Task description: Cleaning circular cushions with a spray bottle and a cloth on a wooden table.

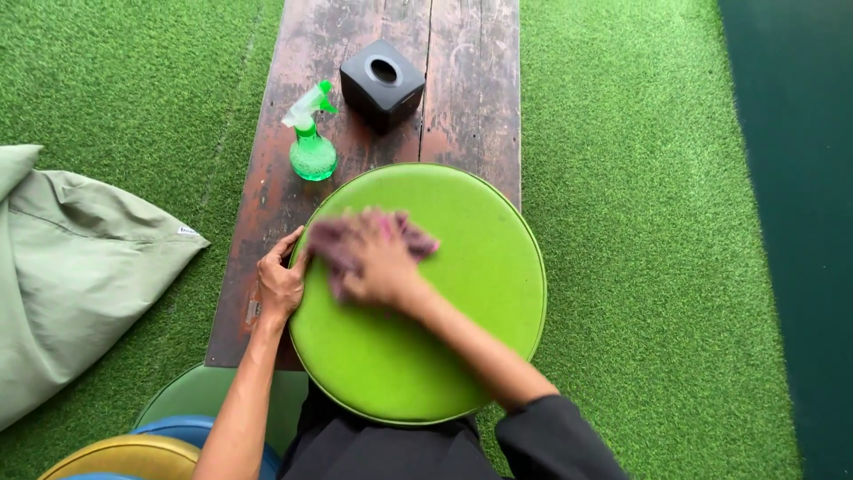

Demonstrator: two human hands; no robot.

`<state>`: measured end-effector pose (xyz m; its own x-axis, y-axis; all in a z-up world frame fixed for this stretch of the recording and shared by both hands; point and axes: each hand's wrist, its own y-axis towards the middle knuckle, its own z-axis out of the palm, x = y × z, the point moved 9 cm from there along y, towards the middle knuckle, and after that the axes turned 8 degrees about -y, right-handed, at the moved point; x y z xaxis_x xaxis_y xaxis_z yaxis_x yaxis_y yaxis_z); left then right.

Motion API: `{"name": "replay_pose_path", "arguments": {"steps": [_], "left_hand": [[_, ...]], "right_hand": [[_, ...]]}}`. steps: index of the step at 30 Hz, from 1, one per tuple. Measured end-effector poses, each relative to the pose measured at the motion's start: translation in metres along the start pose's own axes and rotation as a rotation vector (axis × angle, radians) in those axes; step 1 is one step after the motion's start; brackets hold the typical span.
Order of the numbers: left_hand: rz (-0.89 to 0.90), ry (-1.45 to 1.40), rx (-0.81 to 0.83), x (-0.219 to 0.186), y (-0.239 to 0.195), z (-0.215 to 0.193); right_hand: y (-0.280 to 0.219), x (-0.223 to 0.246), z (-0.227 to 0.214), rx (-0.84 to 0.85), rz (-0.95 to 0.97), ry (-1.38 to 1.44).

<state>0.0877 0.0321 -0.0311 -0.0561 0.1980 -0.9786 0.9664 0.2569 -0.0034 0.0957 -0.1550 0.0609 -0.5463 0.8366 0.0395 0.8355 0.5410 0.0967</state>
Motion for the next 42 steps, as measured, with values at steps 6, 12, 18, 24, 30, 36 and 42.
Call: {"name": "replay_pose_path", "arguments": {"steps": [6,12,18,24,30,36,42], "left_hand": [[-0.036,0.078,0.085,-0.007,0.0,0.008],[-0.079,0.015,0.096,-0.052,-0.014,0.005],[0.06,0.016,0.076,-0.016,-0.002,0.007],[0.02,0.032,0.032,-0.009,-0.001,0.004],[0.003,0.084,0.034,0.005,0.002,0.002],[-0.081,0.034,0.07,0.002,0.001,0.005],[0.057,0.032,0.088,-0.012,-0.002,0.01]], "right_hand": [[-0.123,0.048,0.011,0.182,-0.323,0.332],[-0.1,-0.128,0.02,0.017,0.248,-0.074],[0.005,-0.195,0.037,-0.079,0.573,-0.033],[0.025,-0.059,0.01,-0.082,0.231,0.0],[-0.089,0.044,0.031,0.093,-0.195,0.156],[-0.106,-0.059,-0.011,0.198,0.122,0.1],[-0.028,-0.2,0.039,-0.026,0.514,-0.066]]}}
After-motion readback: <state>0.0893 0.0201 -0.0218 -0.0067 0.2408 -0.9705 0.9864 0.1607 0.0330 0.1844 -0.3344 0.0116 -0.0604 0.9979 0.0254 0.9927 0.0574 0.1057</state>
